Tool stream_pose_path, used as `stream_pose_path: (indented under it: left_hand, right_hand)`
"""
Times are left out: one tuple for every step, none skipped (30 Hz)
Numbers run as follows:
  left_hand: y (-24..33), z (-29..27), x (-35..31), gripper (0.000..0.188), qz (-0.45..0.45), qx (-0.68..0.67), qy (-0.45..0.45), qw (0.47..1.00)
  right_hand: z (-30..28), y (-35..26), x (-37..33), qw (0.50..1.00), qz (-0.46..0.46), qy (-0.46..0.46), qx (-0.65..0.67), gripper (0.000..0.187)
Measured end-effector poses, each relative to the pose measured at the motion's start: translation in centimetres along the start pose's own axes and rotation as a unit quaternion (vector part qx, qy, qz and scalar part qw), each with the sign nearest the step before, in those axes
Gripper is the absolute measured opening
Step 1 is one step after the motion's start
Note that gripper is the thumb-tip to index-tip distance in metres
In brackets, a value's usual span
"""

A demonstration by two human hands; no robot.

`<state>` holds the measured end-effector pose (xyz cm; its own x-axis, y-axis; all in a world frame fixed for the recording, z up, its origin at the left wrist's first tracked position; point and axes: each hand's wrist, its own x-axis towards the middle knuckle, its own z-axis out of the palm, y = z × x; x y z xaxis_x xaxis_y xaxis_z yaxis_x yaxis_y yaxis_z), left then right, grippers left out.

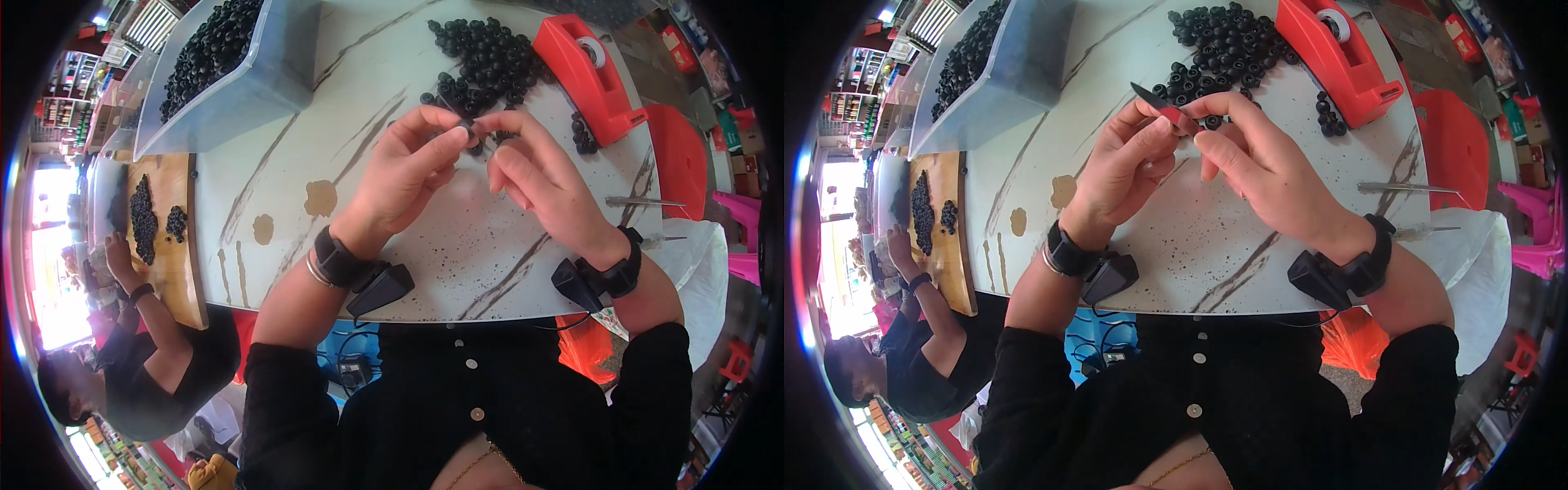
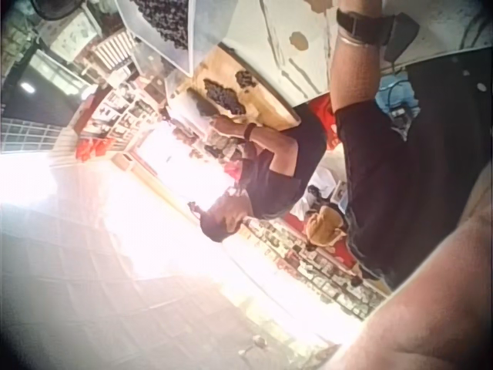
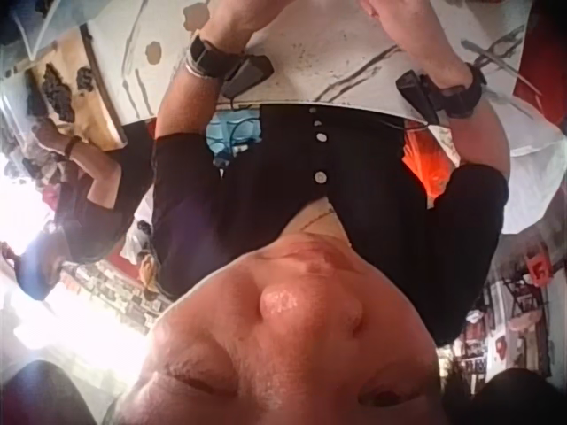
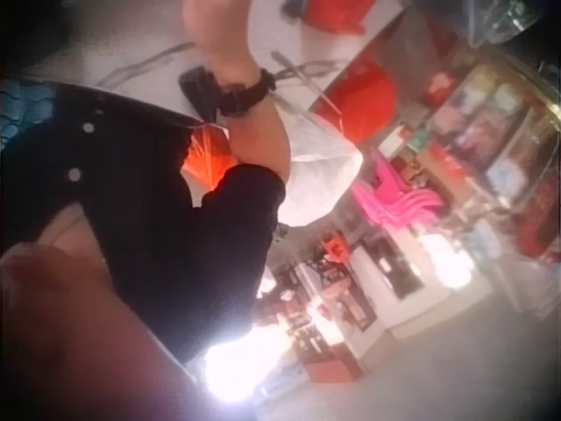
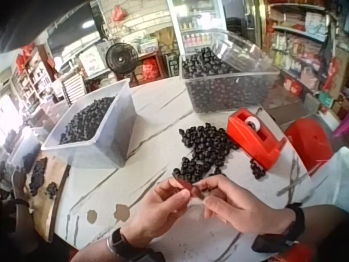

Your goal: Trimming stems from bunches of black grapes using a small knife at a workstation.

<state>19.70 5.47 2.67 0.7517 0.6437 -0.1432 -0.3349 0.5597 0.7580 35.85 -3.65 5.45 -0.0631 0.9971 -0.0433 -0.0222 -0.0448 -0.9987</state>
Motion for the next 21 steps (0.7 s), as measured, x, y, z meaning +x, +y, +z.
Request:
stream_pose_path:
  left_hand:
    - [0.0, 0.1, 0.0, 0.009, 0.004, 0.008, 0.007, 1.000]
    - [0.0, 0.2, 0.0, 0.009, 0.004, 0.008, 0.007, 1.000]
    - [0.0, 0.1, 0.0, 0.008, 0.012, 0.017, -0.003, 1.000]
    - [0.0, 0.1, -0.1, 0.008, 0.021, 0.026, -0.012, 0.999]
    - [-0.1, 0.1, -0.1, 0.008, 0.021, 0.026, -0.012, 0.999]
    - [-0.2, 0.2, -0.1, 0.008, 0.023, 0.031, -0.010, 0.999]
    - [-0.2, 0.2, -0.1, 0.008, 0.026, 0.036, -0.009, 0.999]
    - [-0.2, 0.2, -0.1, 0.008, 0.026, 0.035, -0.009, 0.999]
    - [-0.3, 0.2, -0.1, 0.007, 0.032, 0.034, -0.013, 0.999]
    - [-0.3, 0.1, -0.1, 0.007, 0.038, 0.032, -0.018, 0.999]
    - [-0.4, 0.1, -0.1, 0.007, 0.039, 0.032, -0.018, 0.999]
    - [-0.4, 0.1, -0.1, 0.007, 0.043, 0.037, -0.021, 0.998]
    - [-0.4, 0.0, -0.1, 0.007, 0.048, 0.043, -0.025, 0.998]
    - [-0.4, 0.0, -0.1, 0.007, 0.048, 0.043, -0.025, 0.998]
    - [-0.4, -0.2, -0.1, 0.008, 0.060, 0.045, -0.043, 0.996]
    - [-0.4, -0.2, -0.1, 0.008, 0.072, 0.047, -0.061, 0.994]
    - [-0.4, -0.3, -0.1, 0.008, 0.071, 0.047, -0.061, 0.994]
    - [-0.4, -0.3, 0.0, 0.008, 0.072, 0.052, -0.068, 0.994]
    - [-0.3, -0.2, 0.0, 0.008, 0.072, 0.057, -0.074, 0.993]
    - [-0.3, -0.1, 0.0, 0.008, 0.073, 0.057, -0.075, 0.993]
    - [-0.3, 0.1, -0.1, 0.008, 0.067, 0.051, -0.056, 0.995]
  right_hand:
    - [0.0, 0.0, -0.1, 1.000, -0.008, 0.005, -0.021, 0.029]
    - [0.1, -0.1, -0.1, 1.000, -0.008, 0.005, -0.022, 0.029]
    - [0.2, -0.1, -0.1, 0.999, -0.020, 0.008, -0.037, 0.029]
    - [0.3, -0.2, -0.1, 0.998, -0.033, 0.011, -0.052, 0.029]
    - [0.4, -0.2, -0.1, 0.998, -0.033, 0.011, -0.052, 0.029]
    - [0.4, -0.2, -0.1, 0.998, -0.031, 0.014, -0.053, 0.029]
    - [0.4, -0.2, -0.2, 0.998, -0.029, 0.017, -0.055, 0.028]
    - [0.4, -0.2, -0.2, 0.998, -0.029, 0.017, -0.056, 0.028]
    - [0.4, -0.1, -0.1, 0.997, -0.033, 0.019, -0.060, 0.028]
    - [0.3, -0.1, -0.1, 0.997, -0.036, 0.020, -0.065, 0.027]
    - [0.3, 0.0, -0.1, 0.997, -0.037, 0.019, -0.065, 0.027]
    - [0.3, 0.2, -0.2, 0.995, -0.052, 0.012, -0.082, 0.027]
    - [0.2, 0.4, -0.1, 0.993, -0.067, 0.005, -0.098, 0.027]
    - [0.2, 0.4, -0.1, 0.993, -0.067, 0.005, -0.098, 0.027]
    - [0.2, 0.5, -0.1, 0.993, -0.079, 0.000, -0.091, 0.026]
    - [0.2, 0.6, -0.1, 0.992, -0.090, -0.006, -0.084, 0.025]
    - [0.2, 0.7, -0.1, 0.992, -0.090, -0.005, -0.084, 0.025]
    - [0.2, 0.8, -0.1, 0.992, -0.096, -0.005, -0.078, 0.024]
    - [0.2, 0.9, -0.1, 0.992, -0.102, -0.005, -0.071, 0.023]
    - [0.2, 0.8, -0.1, 0.992, -0.102, -0.005, -0.071, 0.023]
    - [0.2, 0.6, -0.1, 0.994, -0.086, -0.006, -0.070, 0.023]
